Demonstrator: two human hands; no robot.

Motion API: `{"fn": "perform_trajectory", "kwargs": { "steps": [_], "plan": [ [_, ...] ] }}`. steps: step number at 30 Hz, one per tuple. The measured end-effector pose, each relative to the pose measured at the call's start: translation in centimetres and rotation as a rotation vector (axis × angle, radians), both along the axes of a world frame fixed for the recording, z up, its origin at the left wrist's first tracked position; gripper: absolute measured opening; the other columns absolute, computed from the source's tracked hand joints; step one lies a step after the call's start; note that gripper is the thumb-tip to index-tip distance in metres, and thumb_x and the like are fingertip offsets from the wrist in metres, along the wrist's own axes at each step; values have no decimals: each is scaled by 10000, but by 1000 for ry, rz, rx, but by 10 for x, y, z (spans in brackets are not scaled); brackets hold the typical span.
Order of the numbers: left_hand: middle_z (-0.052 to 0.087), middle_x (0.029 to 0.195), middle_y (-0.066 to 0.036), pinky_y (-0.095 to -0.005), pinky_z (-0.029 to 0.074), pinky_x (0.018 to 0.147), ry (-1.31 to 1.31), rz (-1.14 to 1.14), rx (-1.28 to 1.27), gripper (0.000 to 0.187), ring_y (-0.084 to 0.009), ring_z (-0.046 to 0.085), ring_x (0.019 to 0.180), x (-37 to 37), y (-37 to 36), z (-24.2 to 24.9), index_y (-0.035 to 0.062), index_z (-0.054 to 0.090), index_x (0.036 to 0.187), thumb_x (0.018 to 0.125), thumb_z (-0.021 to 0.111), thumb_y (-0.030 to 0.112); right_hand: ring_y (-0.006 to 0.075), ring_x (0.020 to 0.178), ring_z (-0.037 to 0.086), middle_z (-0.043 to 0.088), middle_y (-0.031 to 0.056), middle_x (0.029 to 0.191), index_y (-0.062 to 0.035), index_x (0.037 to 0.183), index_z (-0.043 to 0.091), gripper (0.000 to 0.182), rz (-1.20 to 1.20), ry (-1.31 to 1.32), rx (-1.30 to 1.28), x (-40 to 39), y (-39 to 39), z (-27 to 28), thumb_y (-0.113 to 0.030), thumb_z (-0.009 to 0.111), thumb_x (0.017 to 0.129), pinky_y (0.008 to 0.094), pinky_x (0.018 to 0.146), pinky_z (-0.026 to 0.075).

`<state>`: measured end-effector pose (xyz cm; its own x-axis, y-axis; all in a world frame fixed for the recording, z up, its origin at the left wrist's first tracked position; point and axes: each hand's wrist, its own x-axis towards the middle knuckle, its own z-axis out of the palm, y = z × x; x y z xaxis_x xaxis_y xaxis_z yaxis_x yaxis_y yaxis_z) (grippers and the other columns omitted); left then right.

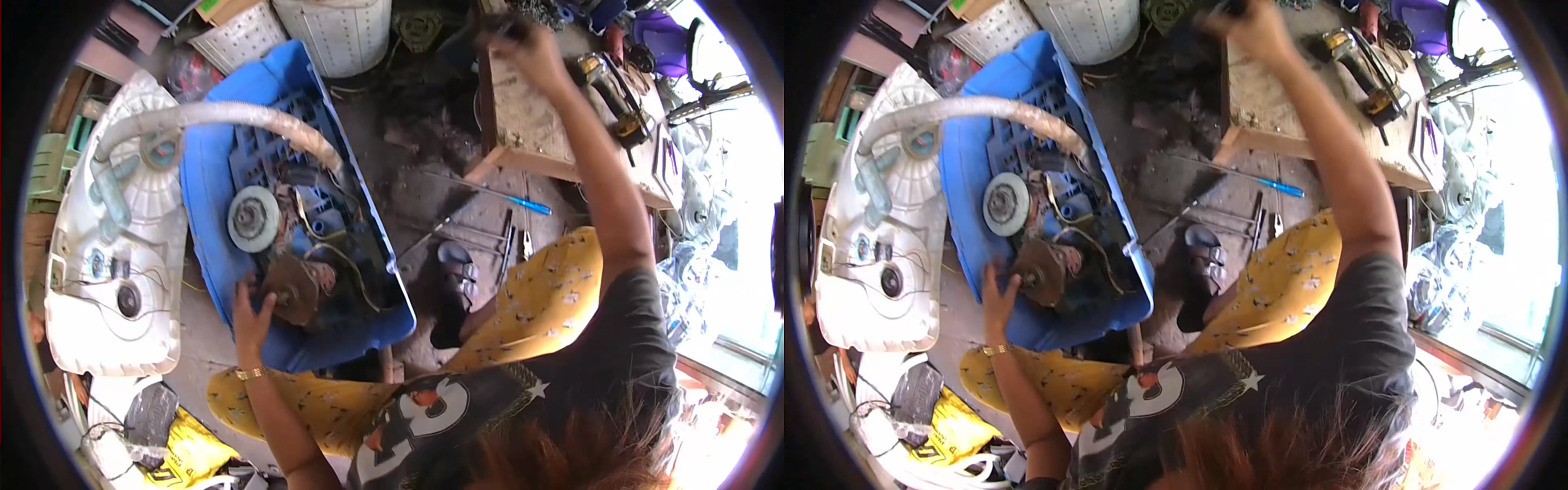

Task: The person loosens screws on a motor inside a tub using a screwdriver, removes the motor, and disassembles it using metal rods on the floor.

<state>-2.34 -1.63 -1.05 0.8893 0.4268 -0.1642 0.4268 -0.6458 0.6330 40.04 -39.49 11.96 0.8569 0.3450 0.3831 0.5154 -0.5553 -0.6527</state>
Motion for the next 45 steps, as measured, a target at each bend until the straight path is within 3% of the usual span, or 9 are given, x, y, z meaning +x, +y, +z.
{"fn": "perform_trajectory", "kwargs": {
  "steps": [2,6,11,15,19,21,22,31,45],
  "plan": [
    [499,1196,-158,-395,398,925,-25,58,-57,588,-300,501,1071,-11,-5,10,33,417,1304,799,650,224,174,780,638,683,117,884,-5,1041,636,418,-8,-28,225,60,-44,2,-307,709,760,324,754,490],
    [485,1225,-172,-402,381,947,-42,118,-39,599,-316,481,1110,-27,1,12,39,400,1326,827,632,275,285,889,648,671,179,921,-26,1030,654,699,-621,-78,-485,159,-119,-27,-630,647,678,355,813,476],
    [480,1242,-178,-382,373,960,-61,113,-38,556,-298,477,1134,-28,5,-1,30,404,1321,851,599,255,387,1056,559,597,256,1092,-32,1162,571,881,-690,-134,-381,147,-126,-66,-748,568,649,440,906,426],
    [495,1225,-180,-362,366,968,-56,167,-69,495,-278,478,1132,-31,12,-3,16,412,1307,865,560,180,335,954,594,626,193,1024,21,1051,603,697,-395,-524,-192,117,-132,-48,-580,678,706,393,832,452],
    [524,1182,-173,-353,410,913,-37,264,-47,447,-268,531,1042,-42,25,-13,35,432,1289,860,535,113,66,709,521,597,14,767,45,900,624,221,-84,13,186,-38,-130,-59,-168,565,903,226,631,422],
    [537,1159,-166,-347,435,875,5,302,-70,438,-260,558,988,-46,29,-20,47,439,1282,856,532,91,70,655,509,583,21,689,40,839,628,242,-139,254,208,-99,-147,-103,-170,537,919,234,596,419],
    [539,1155,-163,-344,443,858,21,297,-65,440,-254,564,970,-48,30,-23,52,439,1283,854,534,86,68,599,494,568,25,651,32,804,616,251,-18,82,23,-118,-148,-119,-175,537,922,226,544,400],
    [559,1119,-155,-333,468,796,-34,358,-92,436,-236,585,918,-69,26,-14,60,450,1273,852,562,89,101,613,549,591,39,648,-6,794,630,214,-22,577,710,-169,-71,-167,-135,508,914,270,516,433],
    [576,1099,-175,-385,460,840,23,244,131,400,-329,585,954,-84,23,-24,41,493,1212,842,579,168,247,715,608,623,141,740,-47,833,649,207,9,706,-211,-208,-62,-228,-199,513,871,362,584,476]
  ]
}}
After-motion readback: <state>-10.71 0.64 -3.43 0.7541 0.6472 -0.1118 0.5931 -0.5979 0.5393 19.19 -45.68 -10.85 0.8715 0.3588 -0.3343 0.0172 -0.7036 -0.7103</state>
